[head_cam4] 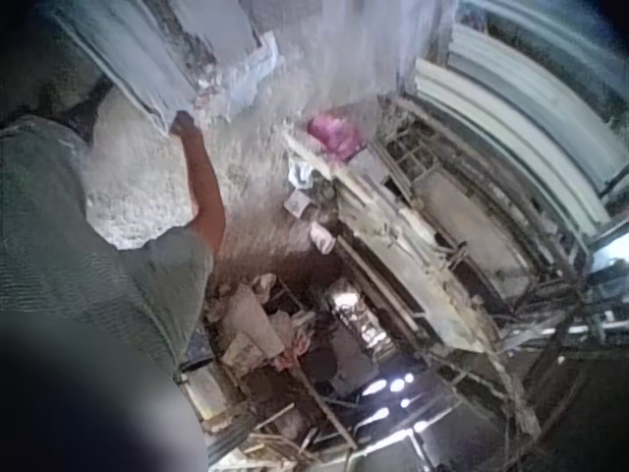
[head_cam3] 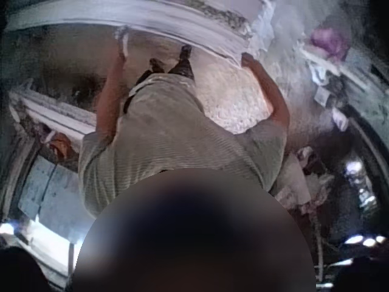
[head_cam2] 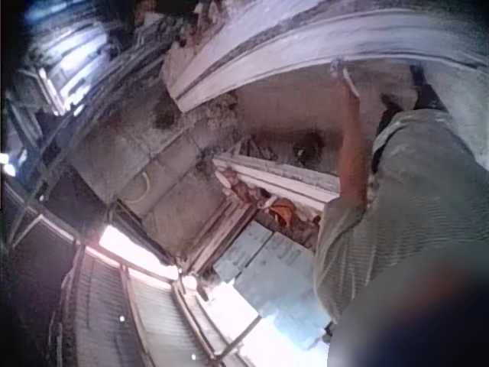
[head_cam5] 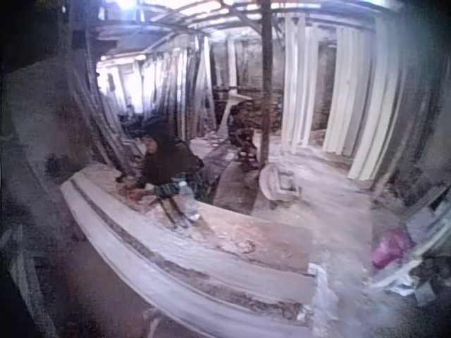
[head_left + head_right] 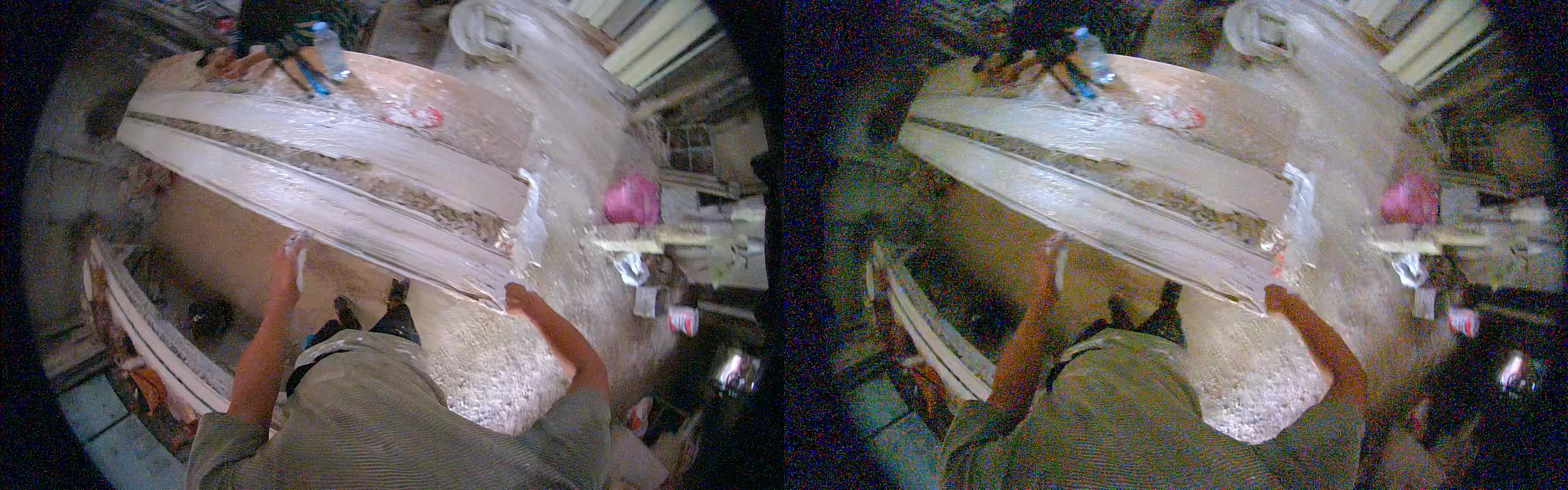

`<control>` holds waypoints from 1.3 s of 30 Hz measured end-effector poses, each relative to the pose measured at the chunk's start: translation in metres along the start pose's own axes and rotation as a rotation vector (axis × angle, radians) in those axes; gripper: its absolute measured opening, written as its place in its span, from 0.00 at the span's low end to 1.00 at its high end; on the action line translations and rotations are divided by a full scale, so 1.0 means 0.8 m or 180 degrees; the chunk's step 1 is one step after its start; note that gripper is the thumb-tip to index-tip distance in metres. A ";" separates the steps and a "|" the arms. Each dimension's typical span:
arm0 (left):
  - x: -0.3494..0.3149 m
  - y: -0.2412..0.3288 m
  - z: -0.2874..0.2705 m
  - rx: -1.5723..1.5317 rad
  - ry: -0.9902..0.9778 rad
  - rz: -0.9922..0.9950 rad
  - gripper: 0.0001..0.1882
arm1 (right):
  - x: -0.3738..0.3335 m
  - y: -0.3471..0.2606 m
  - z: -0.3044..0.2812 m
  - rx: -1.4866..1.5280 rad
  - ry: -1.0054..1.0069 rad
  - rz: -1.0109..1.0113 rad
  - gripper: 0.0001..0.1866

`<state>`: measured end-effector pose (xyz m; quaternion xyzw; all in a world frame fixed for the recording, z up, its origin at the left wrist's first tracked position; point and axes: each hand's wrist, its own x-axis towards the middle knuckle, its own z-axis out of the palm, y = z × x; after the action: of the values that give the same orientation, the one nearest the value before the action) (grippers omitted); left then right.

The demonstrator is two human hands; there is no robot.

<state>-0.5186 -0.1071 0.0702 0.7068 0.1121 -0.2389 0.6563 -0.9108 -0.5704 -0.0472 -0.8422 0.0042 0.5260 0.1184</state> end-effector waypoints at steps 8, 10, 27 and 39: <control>0.005 0.034 -0.005 -0.0256 0.0044 0.0018 0.20 | 0.089 -0.162 -0.202 0.0079 0.1859 -0.1340 0.23; 0.006 0.057 -0.007 -0.0129 -0.0017 0.0166 0.19 | 0.116 -0.213 -0.254 -0.0065 0.2175 -0.1563 0.23; 0.259 0.112 -0.327 -0.1686 0.0581 -0.0082 0.19 | 0.404 -0.605 -0.639 -0.0062 0.2696 -0.1895 0.30; 0.401 0.142 -0.744 -0.3177 0.1095 0.0606 0.23 | 0.708 -0.805 -0.874 -0.2311 0.1974 -0.1915 0.15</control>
<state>-0.0755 0.4141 0.0289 0.3449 0.2534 0.0234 0.9035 0.0453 -0.0204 -0.1312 -0.9082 -0.3827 0.1646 -0.0410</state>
